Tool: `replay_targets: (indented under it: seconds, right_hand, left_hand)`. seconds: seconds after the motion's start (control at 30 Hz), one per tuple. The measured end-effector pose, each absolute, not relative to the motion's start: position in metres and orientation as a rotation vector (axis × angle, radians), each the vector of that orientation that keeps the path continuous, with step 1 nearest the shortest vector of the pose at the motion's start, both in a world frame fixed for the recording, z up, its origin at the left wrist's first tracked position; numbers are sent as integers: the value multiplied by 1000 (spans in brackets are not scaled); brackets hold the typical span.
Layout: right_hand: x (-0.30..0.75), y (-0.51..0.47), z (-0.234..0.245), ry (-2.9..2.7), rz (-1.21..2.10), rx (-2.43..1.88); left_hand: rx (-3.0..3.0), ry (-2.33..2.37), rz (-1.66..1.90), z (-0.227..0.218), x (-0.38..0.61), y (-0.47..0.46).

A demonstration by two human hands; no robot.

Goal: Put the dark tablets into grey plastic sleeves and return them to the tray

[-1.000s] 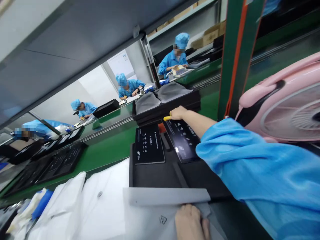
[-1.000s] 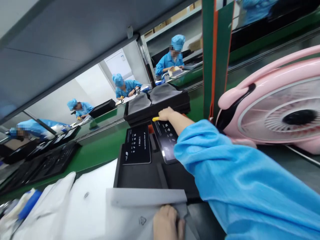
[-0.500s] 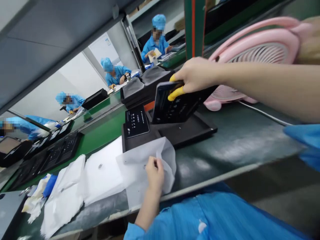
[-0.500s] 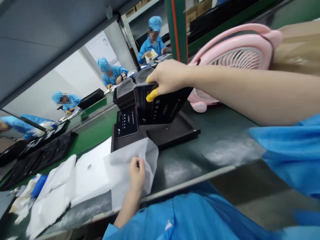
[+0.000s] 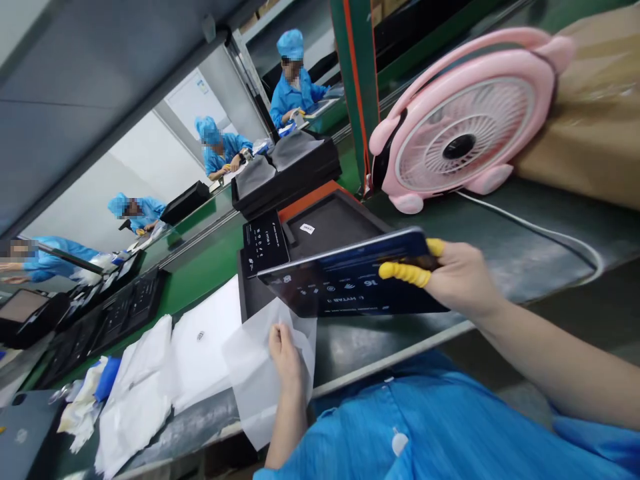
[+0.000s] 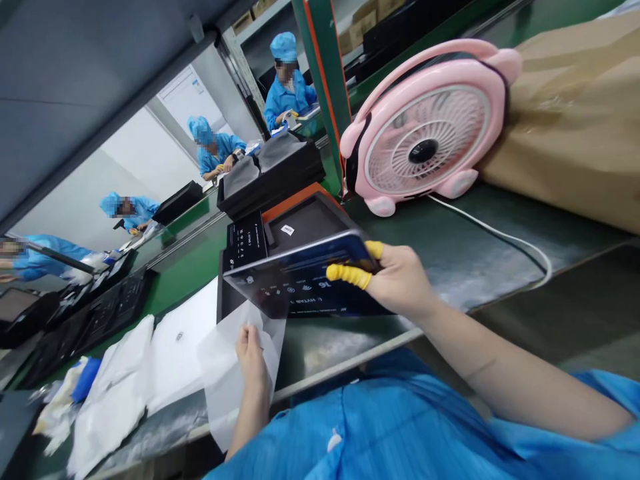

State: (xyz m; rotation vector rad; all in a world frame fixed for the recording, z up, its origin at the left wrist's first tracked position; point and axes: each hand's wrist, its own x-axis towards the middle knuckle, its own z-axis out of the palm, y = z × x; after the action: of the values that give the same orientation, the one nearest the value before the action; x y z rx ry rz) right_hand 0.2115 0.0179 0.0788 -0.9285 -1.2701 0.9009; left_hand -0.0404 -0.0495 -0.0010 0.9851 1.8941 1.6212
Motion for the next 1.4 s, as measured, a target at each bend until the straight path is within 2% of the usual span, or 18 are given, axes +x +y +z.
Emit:
replay_targets:
  seconds: [0.2, 0.37, 0.47, 0.6, 0.7, 0.87, 0.97, 1.07, 1.17, 1.4]
  right_hand:
    - [180, 12, 62, -1608, 979, -808]
    - [158, 6, 53, -1766, 997, -693]
    - [145, 5, 51, -1726, 1025, -684]
    - [131, 11, 44, -1530, 1233, -727]
    - [124, 20, 37, -1318, 1346, -833]
    - [120, 30, 34, -1118, 1327, -913]
    - [121, 34, 38, -1024, 1326, -910]
    - [122, 36, 42, -895, 1325, -926]
    - [117, 33, 40, -834, 1349, -937]
    - [110, 18, 33, -1109, 1333, -862]
  left_hand:
    - [983, 2157, 1772, 24, -86, -47]
    - [1409, 2230, 1886, 66, -119, -60]
    - [1822, 2161, 1557, 83, -111, -71]
    - [2177, 1994, 1116, 80, -88, -85]
    - [2191, 1962, 958, 68, -80, -93]
    - [2101, 1951, 655, 66, -91, -93]
    - [2081, 2153, 570, 74, -107, -90]
    - [2036, 2278, 540, 80, -113, -90]
    - [2141, 1976, 558, 82, -98, -84]
    - [2109, 1839, 1136, 97, -80, -47]
